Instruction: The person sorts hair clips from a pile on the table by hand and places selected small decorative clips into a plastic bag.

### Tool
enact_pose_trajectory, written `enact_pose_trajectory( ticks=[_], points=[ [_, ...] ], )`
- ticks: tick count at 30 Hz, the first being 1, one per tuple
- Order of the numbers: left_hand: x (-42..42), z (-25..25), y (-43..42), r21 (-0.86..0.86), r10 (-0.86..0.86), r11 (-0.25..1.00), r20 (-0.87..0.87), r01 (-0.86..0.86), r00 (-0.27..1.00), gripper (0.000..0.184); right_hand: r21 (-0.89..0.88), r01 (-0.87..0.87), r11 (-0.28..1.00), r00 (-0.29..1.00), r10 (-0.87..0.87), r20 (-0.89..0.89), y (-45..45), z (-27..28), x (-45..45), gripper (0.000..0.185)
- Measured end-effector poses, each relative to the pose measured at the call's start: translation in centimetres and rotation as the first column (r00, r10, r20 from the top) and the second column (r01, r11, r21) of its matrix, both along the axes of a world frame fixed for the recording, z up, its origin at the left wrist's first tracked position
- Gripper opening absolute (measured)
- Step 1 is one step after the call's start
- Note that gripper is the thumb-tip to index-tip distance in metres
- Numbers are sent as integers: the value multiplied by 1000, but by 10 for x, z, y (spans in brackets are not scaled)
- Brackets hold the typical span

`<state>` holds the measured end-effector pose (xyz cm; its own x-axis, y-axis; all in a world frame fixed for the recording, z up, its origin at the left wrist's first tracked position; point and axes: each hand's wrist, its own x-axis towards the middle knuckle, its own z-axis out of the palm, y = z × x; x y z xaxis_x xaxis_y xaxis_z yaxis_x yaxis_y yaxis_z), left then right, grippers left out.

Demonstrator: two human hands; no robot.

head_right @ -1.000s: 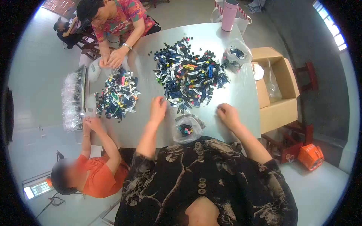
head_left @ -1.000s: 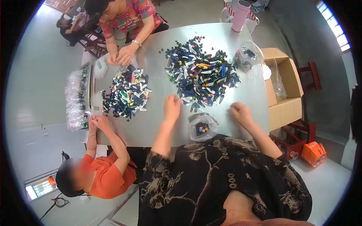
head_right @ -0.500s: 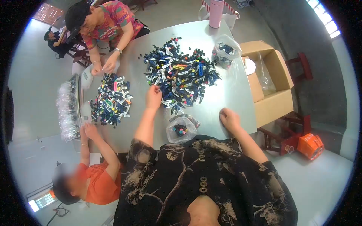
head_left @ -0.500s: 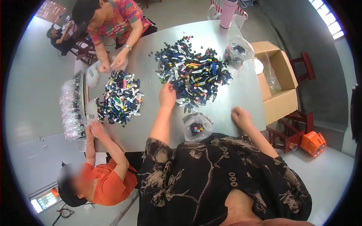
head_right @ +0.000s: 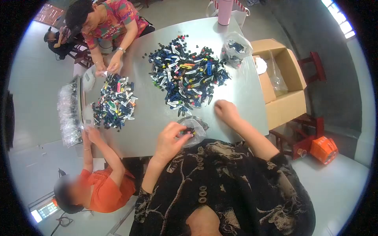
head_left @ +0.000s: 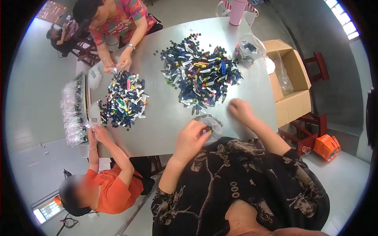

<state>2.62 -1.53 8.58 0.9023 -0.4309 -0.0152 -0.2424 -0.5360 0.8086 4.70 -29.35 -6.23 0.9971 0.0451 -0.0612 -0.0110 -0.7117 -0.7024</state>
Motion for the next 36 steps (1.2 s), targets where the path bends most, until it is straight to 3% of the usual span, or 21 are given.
enact_pose_trajectory(
  ticks=[4, 7, 8, 10, 13, 17, 21, 27, 30, 31, 33, 34, 36],
  points=[
    [-2, 1, 2, -83, 171, 981, -71, -176, 983, 21, 85, -126, 988, 980, 111, 168, 52, 5, 49, 12],
    [-8, 1, 3, -90, 166, 980, -140, -179, 976, 19, 26, -149, 988, 961, 139, 240, 81, 5, 76, 15],
    [-10, -1, 3, -88, 166, 980, -136, -178, 977, 19, 28, -149, 988, 960, 137, 244, 85, 0, 81, 15],
    [-15, -6, 2, -90, 130, 985, -174, -147, 976, 20, -155, -224, 962, 960, 245, 135, 91, -16, 89, 22],
    [-21, -2, 4, -98, 145, 980, -229, -171, 963, 20, -209, -223, 952, 926, 274, 260, 88, -20, 80, 26],
    [-27, -14, 16, -104, 192, 969, -240, -222, 952, 19, -131, -229, 965, 964, 243, 108, 70, 3, 63, 24],
    [-27, -13, 12, -139, 218, 955, -263, -261, 940, 17, -80, -108, 991, 966, 123, 226, 62, -5, 96, 16],
    [-24, 1, 3, -138, 156, 969, -295, -203, 943, 18, -262, -243, 934, 956, 277, 99, 63, -12, 112, 20],
    [-27, -3, 13, -162, 191, 955, -311, -250, 931, 19, -44, -61, 997, 968, 70, 241, 57, -2, 105, 22],
    [-27, -7, 18, -167, 216, 946, -319, -279, 923, 19, -47, -62, 997, 969, 71, 237, 55, 12, 100, 22],
    [-28, -19, 29, -181, 247, 933, -308, -312, 919, 19, 197, -81, 977, 978, 40, 206, 52, 44, 84, 15],
    [-29, -25, 34, -191, 277, 921, -295, -340, 915, 19, 309, -117, 944, 958, 25, 285, 56, 65, 72, 10],
    [-26, -29, 42, -159, 305, 918, -303, -364, 903, 19, 355, -217, 909, 941, 97, 325, 63, 119, 40, 10]
  ],
)
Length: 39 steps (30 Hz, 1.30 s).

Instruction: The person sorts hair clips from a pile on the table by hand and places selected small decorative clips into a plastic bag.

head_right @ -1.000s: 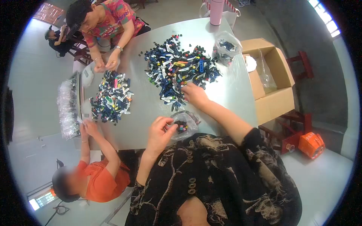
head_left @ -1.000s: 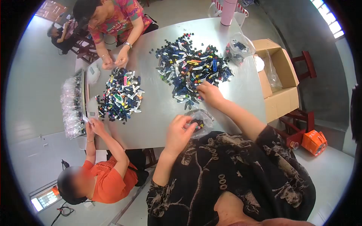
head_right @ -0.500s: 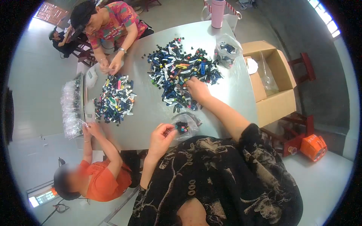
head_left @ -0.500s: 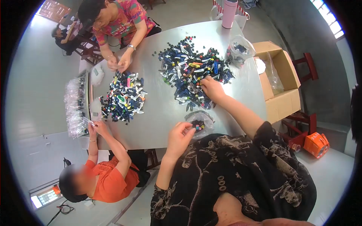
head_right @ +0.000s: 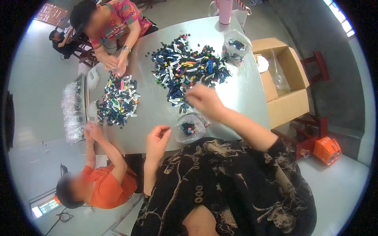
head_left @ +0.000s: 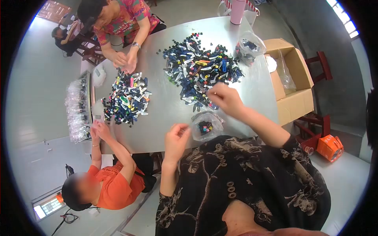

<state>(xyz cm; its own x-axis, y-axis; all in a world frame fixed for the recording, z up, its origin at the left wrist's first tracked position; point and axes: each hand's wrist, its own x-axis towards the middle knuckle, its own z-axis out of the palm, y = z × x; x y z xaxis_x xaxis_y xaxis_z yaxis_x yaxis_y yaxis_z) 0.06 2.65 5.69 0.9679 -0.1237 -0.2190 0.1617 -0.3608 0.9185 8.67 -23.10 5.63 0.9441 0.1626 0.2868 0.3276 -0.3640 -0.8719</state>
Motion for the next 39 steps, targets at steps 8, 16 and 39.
enact_pose_trajectory(
  ticks=[8, 16, 39],
  points=[
    [42, -29, 0, 161, -29, 987, 14, 27, 999, 18, -114, 38, 993, 989, -54, -135, -11, -69, -39, 15],
    [144, -108, -67, 433, -490, 818, 183, 378, 852, 13, -352, 179, 919, 924, -280, -261, -38, -130, -13, 18],
    [71, 32, -43, 186, -176, 972, 175, 143, 969, 14, -160, 280, 947, 899, -317, -303, -44, -143, 6, 18]
  ],
)
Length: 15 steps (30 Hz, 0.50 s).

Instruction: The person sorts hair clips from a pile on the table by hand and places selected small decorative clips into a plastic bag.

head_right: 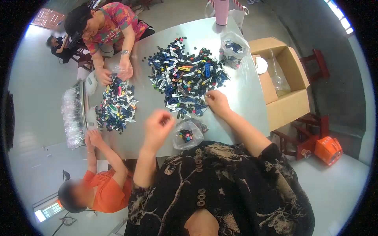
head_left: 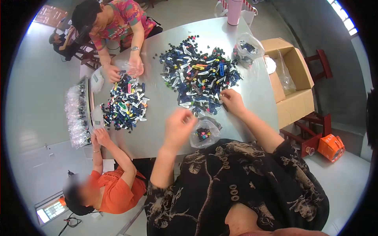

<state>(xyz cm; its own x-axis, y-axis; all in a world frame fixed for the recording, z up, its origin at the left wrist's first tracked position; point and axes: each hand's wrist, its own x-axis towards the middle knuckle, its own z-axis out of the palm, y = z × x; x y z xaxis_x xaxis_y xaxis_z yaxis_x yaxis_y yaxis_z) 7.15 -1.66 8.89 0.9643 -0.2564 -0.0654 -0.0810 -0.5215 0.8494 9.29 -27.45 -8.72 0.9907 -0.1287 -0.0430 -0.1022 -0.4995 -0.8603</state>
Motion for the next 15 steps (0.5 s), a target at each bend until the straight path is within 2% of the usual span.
enact_pose_trajectory(
  ticks=[2, 4, 5, 7, 9, 10, 11, 12, 13, 14, 15],
  points=[
    [-24, 7, -3, 13, -37, 999, 15, 37, 999, 16, 37, 20, 999, 1000, -20, -18, -4, 5, -7, 18],
    [-36, 6, -4, 97, -76, 993, 68, 69, 995, 18, 74, 42, 996, 998, -39, -42, -2, 17, -12, 18],
    [-37, -1, 1, 97, -71, 993, 65, 64, 995, 18, 141, 47, 989, 997, -38, -67, -2, 25, -15, 20],
    [-37, -30, 19, 8, 205, 979, -26, -205, 978, 19, 207, 52, 977, 995, -33, -95, 3, 64, -23, 22],
    [-33, -45, 35, 35, 239, 971, -74, -237, 968, 19, 354, -87, 931, 995, 66, 71, 16, 131, -35, 21],
    [-31, -52, 42, 63, 265, 964, -118, -259, 957, 19, 354, -91, 931, 995, 70, 71, 18, 153, -40, 21],
    [-28, -59, 46, 63, 266, 963, -117, -260, 957, 19, 271, -309, 912, 938, 245, 247, 19, 172, -45, 21],
    [-26, -66, 49, 75, 241, 970, -142, -232, 960, 20, 150, -500, 853, 820, 411, 397, 21, 180, -47, 21],
    [-23, -74, 50, 85, 215, 976, -168, -203, 962, 20, 148, -500, 853, 820, 412, 398, 24, 178, -48, 21],
    [-16, -84, 49, 82, 215, 976, -164, -204, 963, 20, 98, -549, 830, 805, 494, 330, 29, 170, -48, 21],
    [-8, -95, 46, 114, 147, 984, -98, -135, 984, 19, 54, -598, 800, 782, 568, 256, 32, 161, -49, 21]
  ],
)
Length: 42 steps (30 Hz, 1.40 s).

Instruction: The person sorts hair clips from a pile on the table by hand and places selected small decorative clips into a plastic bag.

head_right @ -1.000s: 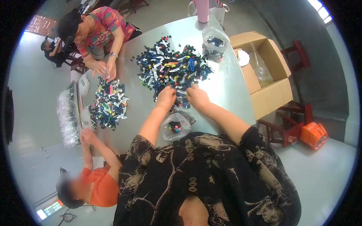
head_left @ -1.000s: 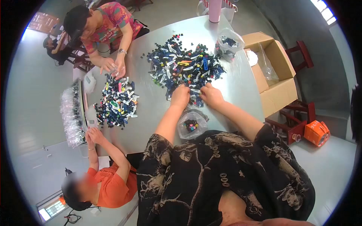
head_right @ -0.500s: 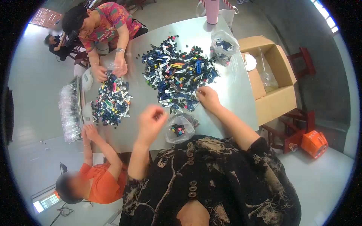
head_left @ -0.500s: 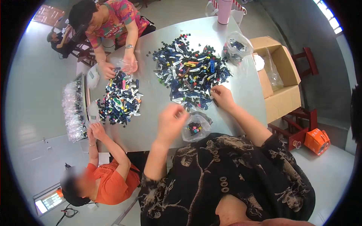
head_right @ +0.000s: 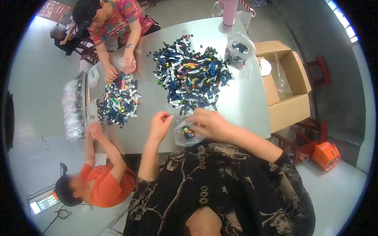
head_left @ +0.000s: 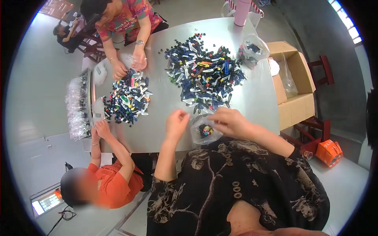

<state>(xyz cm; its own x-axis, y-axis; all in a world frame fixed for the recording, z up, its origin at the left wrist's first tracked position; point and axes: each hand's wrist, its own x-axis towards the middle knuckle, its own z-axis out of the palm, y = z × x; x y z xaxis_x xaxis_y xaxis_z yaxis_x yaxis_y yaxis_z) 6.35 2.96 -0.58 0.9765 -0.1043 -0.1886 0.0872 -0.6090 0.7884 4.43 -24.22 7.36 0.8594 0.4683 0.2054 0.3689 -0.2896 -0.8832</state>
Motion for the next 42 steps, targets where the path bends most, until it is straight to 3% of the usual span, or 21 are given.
enact_pose_trajectory(
  ticks=[1, 4, 5, 7, 10, 17, 21, 24, 26, 28, 32, 34, 36, 41, 42],
  points=[
    [10, -7, -4, 45, -75, 996, 59, 73, 995, 19, -2, -2, 1000, 1000, 2, 4, -1, -11, 0, 21],
    [40, -32, -26, 88, -192, 980, 135, 181, 972, 16, -75, 352, 933, 910, -360, -205, -17, -49, 4, 22],
    [49, -42, -34, 86, -190, 980, 141, 180, 972, 16, -76, 352, 933, 912, -360, -199, -25, -66, 1, 22],
    [66, -63, -48, 212, -372, 923, 274, 321, 887, 14, -226, 480, 848, 839, -519, -164, -46, -106, 1, 20],
    [75, -74, -66, 370, -433, 864, 198, 342, 880, 9, -356, 458, 814, 837, -530, -134, -71, -153, -14, 18],
    [75, -66, -75, 420, -434, 851, 227, 314, 872, 11, -335, 519, 786, 809, -579, -104, -81, -167, -42, 15],
    [80, -58, -73, 337, -342, 910, 279, 242, 897, 11, -402, 511, 760, 810, -582, -71, -79, -168, -33, 15],
    [91, -62, -55, 115, -209, 978, 447, 176, 870, 12, -425, 486, 763, 812, -575, -104, -83, -171, -30, 16],
    [77, -16, -49, -202, -56, 976, 129, 81, 990, 10, -444, 470, 763, 811, -572, -125, -83, -169, -29, 16],
    [50, 39, -46, -334, -20, 941, 87, 48, 996, 10, -458, 471, 754, 814, -571, -104, -80, -162, -29, 16],
    [-12, 102, -39, -273, -113, 951, 143, 148, 983, 13, -468, 485, 738, 804, -588, -93, -78, -156, -26, 17],
    [-23, 98, -41, -250, -160, 948, 160, 196, 974, 15, -512, 452, 731, 814, -573, -98, -78, -156, -25, 17],
    [-27, 80, -44, -58, -276, 957, 132, 285, 952, 18, -516, 441, 734, 816, -568, -111, -78, -158, -23, 18],
    [-34, 76, -39, -51, -143, 987, 189, 155, 971, 19, -497, 410, 765, 824, -544, -159, -81, -162, -25, 19],
    [-35, 74, -32, -59, -86, 993, 178, 97, 980, 17, -381, 439, 814, 816, -538, -210, -79, -158, -24, 18]
  ],
)
